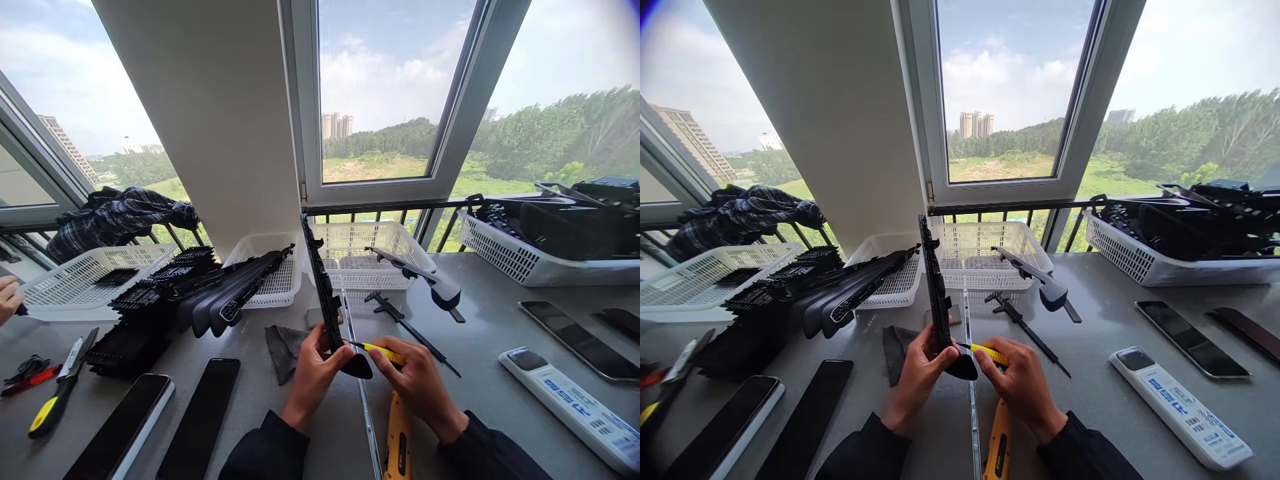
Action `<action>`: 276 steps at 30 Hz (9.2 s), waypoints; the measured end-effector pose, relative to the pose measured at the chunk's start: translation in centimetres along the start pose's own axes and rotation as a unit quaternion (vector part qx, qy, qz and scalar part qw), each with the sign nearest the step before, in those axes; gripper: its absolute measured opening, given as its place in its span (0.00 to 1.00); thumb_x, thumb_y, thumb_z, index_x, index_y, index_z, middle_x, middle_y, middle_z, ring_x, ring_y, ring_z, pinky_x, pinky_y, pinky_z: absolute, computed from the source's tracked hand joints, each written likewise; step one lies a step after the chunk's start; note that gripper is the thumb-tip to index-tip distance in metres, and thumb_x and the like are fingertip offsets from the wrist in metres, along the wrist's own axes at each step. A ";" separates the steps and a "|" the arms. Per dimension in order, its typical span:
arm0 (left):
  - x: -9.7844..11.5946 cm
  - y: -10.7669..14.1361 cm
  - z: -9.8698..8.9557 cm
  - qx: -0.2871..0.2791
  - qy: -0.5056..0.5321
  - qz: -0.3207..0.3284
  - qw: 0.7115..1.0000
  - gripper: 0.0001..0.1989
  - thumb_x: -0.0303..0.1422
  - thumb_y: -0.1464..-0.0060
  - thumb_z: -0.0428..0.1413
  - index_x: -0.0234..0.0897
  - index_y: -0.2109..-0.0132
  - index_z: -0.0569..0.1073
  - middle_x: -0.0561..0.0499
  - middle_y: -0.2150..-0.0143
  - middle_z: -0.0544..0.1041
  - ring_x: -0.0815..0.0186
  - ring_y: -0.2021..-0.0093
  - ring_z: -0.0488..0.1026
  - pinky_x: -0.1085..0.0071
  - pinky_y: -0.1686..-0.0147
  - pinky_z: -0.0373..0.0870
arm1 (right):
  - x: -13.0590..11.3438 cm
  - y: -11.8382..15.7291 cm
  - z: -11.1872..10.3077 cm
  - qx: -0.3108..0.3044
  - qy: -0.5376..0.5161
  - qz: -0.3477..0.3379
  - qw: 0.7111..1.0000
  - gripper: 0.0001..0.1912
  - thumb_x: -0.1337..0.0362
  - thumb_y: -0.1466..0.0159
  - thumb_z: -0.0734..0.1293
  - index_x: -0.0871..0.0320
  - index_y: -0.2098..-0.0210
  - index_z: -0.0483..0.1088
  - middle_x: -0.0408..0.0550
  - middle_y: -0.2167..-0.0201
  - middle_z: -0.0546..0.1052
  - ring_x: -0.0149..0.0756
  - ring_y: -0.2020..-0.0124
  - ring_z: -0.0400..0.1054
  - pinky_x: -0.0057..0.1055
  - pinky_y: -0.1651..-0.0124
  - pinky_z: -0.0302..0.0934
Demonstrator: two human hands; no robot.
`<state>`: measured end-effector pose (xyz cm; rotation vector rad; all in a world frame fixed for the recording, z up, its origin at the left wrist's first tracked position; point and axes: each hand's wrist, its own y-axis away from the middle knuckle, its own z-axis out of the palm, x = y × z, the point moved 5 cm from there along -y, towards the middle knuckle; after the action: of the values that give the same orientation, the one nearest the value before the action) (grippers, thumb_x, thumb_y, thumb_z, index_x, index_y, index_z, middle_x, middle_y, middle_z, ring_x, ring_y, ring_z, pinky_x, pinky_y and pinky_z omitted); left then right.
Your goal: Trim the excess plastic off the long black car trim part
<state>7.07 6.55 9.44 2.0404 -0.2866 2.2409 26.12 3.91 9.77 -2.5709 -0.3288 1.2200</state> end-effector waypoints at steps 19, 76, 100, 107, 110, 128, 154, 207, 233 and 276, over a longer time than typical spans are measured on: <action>-0.2 0.0 0.1 -0.013 0.007 0.012 1.000 0.31 0.50 0.48 0.69 0.34 0.45 0.75 0.49 0.63 0.79 0.60 0.61 0.76 0.67 0.58 0.73 | -0.1 0.0 -1.0 0.047 -0.003 0.007 0.999 0.24 0.46 0.26 0.62 0.55 0.66 0.80 0.47 0.70 0.82 0.38 0.71 0.74 0.31 0.65 0.63; -1.3 0.1 0.5 0.008 0.119 -0.050 0.992 0.27 0.56 0.35 0.47 0.36 0.49 0.71 0.52 0.67 0.71 0.64 0.68 0.65 0.68 0.68 0.63 | -0.3 0.2 2.3 -0.079 -0.012 0.017 0.997 0.31 0.41 0.26 0.58 0.57 0.70 0.77 0.44 0.75 0.77 0.35 0.73 0.68 0.30 0.66 0.56; -1.6 0.2 0.8 -0.007 -0.007 -0.027 1.000 0.17 0.30 0.51 0.54 0.40 0.52 0.67 0.50 0.58 0.70 0.61 0.57 0.67 0.64 0.51 0.65 | 0.1 -0.1 1.6 -0.043 -0.012 0.032 0.998 0.30 0.41 0.26 0.59 0.56 0.67 0.79 0.45 0.74 0.79 0.37 0.72 0.70 0.31 0.66 0.57; -1.6 0.1 0.9 -0.016 0.019 -0.021 0.999 0.24 0.28 0.54 0.54 0.39 0.47 0.67 0.52 0.59 0.68 0.63 0.60 0.65 0.66 0.56 0.65 | 0.6 0.1 1.9 -0.067 -0.018 0.030 0.997 0.28 0.42 0.27 0.60 0.55 0.68 0.78 0.45 0.72 0.80 0.38 0.70 0.72 0.32 0.64 0.59; -1.8 0.1 1.0 -0.024 0.020 -0.021 0.999 0.24 0.27 0.54 0.54 0.38 0.47 0.67 0.51 0.58 0.69 0.63 0.59 0.66 0.66 0.54 0.65 | 0.6 0.1 1.7 -0.048 -0.010 0.033 0.998 0.28 0.41 0.27 0.60 0.55 0.68 0.79 0.46 0.73 0.80 0.39 0.70 0.73 0.32 0.65 0.59; -0.1 0.3 1.1 -0.053 -0.033 0.023 0.998 0.14 0.29 0.55 0.52 0.39 0.58 0.68 0.54 0.66 0.65 0.65 0.65 0.62 0.69 0.62 0.62 | 0.6 -0.1 0.9 -0.055 0.019 0.000 0.998 0.25 0.43 0.28 0.62 0.55 0.69 0.77 0.46 0.72 0.80 0.39 0.70 0.73 0.32 0.65 0.60; -0.6 0.1 1.2 -0.075 -0.057 0.036 0.995 0.12 0.32 0.50 0.53 0.35 0.56 0.70 0.54 0.66 0.66 0.66 0.66 0.62 0.70 0.64 0.62 | 0.2 0.0 1.1 -0.055 -0.015 0.003 0.998 0.27 0.43 0.28 0.61 0.54 0.68 0.80 0.45 0.73 0.80 0.38 0.71 0.73 0.30 0.66 0.61; -0.4 0.4 1.6 -0.061 -0.001 0.038 0.997 0.17 0.30 0.49 0.55 0.36 0.50 0.71 0.55 0.64 0.67 0.67 0.66 0.63 0.70 0.63 0.63 | 0.1 0.3 0.7 -0.063 -0.012 0.008 0.998 0.28 0.41 0.29 0.61 0.54 0.66 0.81 0.47 0.71 0.83 0.40 0.70 0.75 0.30 0.65 0.65; -0.5 0.6 2.1 -0.119 0.062 0.006 0.991 0.16 0.35 0.50 0.63 0.35 0.55 0.73 0.54 0.63 0.66 0.68 0.65 0.61 0.72 0.65 0.60 | -0.1 0.0 0.2 -0.112 -0.037 -0.002 0.993 0.30 0.40 0.28 0.59 0.56 0.69 0.79 0.47 0.73 0.81 0.39 0.71 0.73 0.32 0.65 0.63; -2.1 0.2 1.8 -0.124 0.002 0.005 0.992 0.21 0.37 0.49 0.65 0.37 0.49 0.71 0.52 0.59 0.70 0.66 0.63 0.65 0.70 0.63 0.64 | 2.3 -0.4 -1.0 0.051 0.034 0.067 0.996 0.32 0.37 0.29 0.59 0.55 0.72 0.78 0.42 0.80 0.74 0.35 0.77 0.66 0.29 0.72 0.56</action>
<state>9.01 6.06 7.52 1.9084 -0.5468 2.0932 28.32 4.90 8.90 -2.5733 -0.0780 1.1589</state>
